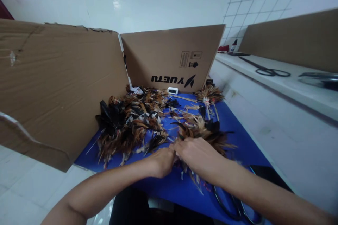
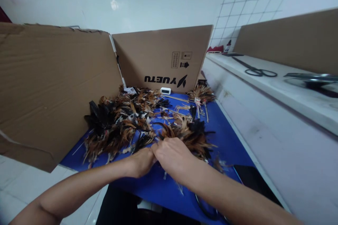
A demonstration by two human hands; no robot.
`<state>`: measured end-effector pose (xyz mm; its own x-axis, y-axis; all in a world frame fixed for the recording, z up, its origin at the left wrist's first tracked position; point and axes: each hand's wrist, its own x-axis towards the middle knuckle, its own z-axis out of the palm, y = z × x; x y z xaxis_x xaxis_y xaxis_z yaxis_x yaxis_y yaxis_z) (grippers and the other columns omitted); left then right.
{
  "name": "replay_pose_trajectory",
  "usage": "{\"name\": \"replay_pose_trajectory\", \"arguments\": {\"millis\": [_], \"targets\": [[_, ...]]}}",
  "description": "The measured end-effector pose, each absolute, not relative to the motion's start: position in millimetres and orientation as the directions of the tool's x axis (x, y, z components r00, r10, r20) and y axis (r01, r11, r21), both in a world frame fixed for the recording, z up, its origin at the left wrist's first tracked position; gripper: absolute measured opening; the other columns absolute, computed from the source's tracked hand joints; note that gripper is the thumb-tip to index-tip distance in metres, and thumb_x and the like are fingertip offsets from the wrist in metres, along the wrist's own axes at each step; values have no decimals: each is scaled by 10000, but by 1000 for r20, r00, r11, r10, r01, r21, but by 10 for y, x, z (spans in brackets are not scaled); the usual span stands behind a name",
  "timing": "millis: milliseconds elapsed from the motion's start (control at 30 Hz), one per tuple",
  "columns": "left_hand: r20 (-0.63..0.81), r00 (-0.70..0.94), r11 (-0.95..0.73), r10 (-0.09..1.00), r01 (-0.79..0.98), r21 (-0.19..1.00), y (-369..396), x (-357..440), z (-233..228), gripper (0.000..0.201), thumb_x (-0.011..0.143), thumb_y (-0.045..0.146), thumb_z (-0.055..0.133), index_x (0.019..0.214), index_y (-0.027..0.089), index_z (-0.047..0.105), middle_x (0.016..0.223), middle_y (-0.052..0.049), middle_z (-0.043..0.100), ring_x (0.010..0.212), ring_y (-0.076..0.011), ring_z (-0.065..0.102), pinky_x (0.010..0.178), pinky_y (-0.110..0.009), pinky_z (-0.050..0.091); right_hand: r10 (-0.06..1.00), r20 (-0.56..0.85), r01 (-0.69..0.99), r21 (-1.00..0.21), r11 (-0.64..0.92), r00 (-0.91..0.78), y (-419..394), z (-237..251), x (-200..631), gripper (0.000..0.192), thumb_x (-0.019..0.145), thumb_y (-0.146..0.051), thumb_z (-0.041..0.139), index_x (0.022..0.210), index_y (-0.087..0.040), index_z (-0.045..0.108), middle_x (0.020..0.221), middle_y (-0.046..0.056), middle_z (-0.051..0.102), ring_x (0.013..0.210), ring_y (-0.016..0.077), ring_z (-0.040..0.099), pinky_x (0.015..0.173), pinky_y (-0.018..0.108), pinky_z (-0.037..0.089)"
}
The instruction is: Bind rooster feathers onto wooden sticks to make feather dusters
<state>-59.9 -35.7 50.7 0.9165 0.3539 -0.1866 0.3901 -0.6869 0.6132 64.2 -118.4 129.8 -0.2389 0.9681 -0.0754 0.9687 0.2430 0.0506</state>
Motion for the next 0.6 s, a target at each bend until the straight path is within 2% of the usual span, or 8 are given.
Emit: {"name": "replay_pose_trajectory", "arguments": {"millis": [67, 100, 200, 267, 333, 433, 600], "targets": [[-203, 924, -814, 323, 381, 439, -397, -598, 542, 126, 771, 135, 409, 782, 144, 535, 682, -89, 570, 616, -212, 542, 570, -294, 390, 946, -104, 944, 90, 317, -308, -1078, 1365, 657, 178, 792, -71, 516, 816, -134, 681, 774, 101, 705, 721, 217, 647, 553, 274, 345], [-205, 927, -839, 314, 372, 396, -418, -604, 569, 148, 774, 129, 399, 812, 141, 542, 670, -87, 570, 590, -205, 535, 545, -288, 380, 932, -122, 931, 91, 352, -341, -1031, 1401, 672, 165, 785, -78, 534, 772, -140, 686, 742, 95, 704, 693, 209, 643, 540, 270, 334], [-179, 939, -872, 293, 339, 352, -479, -647, 669, 275, 819, 143, 336, 1041, 117, 498, 709, -95, 590, 572, -197, 532, 504, -279, 359, 905, -157, 910, 72, 409, -395, -919, 1524, 733, 159, 785, -119, 565, 696, -147, 693, 670, 80, 692, 608, 177, 612, 511, 260, 296], [-173, 950, -891, 259, 304, 337, -515, -685, 732, 305, 839, 160, 318, 1109, 115, 453, 751, -102, 603, 593, -196, 542, 507, -279, 361, 893, -194, 909, 19, 416, -405, -852, 1604, 784, 149, 794, -165, 580, 711, -154, 702, 676, 71, 691, 608, 160, 597, 513, 249, 289], [-191, 954, -908, 230, 281, 312, -543, -722, 780, 279, 830, 156, 332, 1080, 131, 453, 790, -102, 612, 619, -196, 555, 531, -281, 378, 873, -244, 906, -77, 417, -423, -777, 1649, 846, 122, 788, -213, 607, 740, -166, 708, 699, 54, 690, 635, 149, 588, 523, 233, 296], [-230, 953, -924, 196, 258, 281, -568, -774, 831, 288, 782, 117, 375, 1063, 146, 435, 867, -101, 618, 673, -201, 575, 588, -290, 416, 813, -339, 874, -290, 389, -474, -651, 1618, 957, 117, 777, -256, 631, 764, -166, 706, 700, 23, 672, 647, 127, 566, 536, 206, 317], [-248, 965, -950, 85, 153, 271, -566, -851, 909, 245, 779, 156, 406, 1024, 157, 421, 857, -82, 624, 678, -202, 589, 568, -280, 421, 698, -439, 735, -653, 185, -566, -546, 1339, 1149, 159, 774, -254, 611, 732, -112, 670, 548, -35, 562, 517, 81, 485, 502, 180, 343]]}}
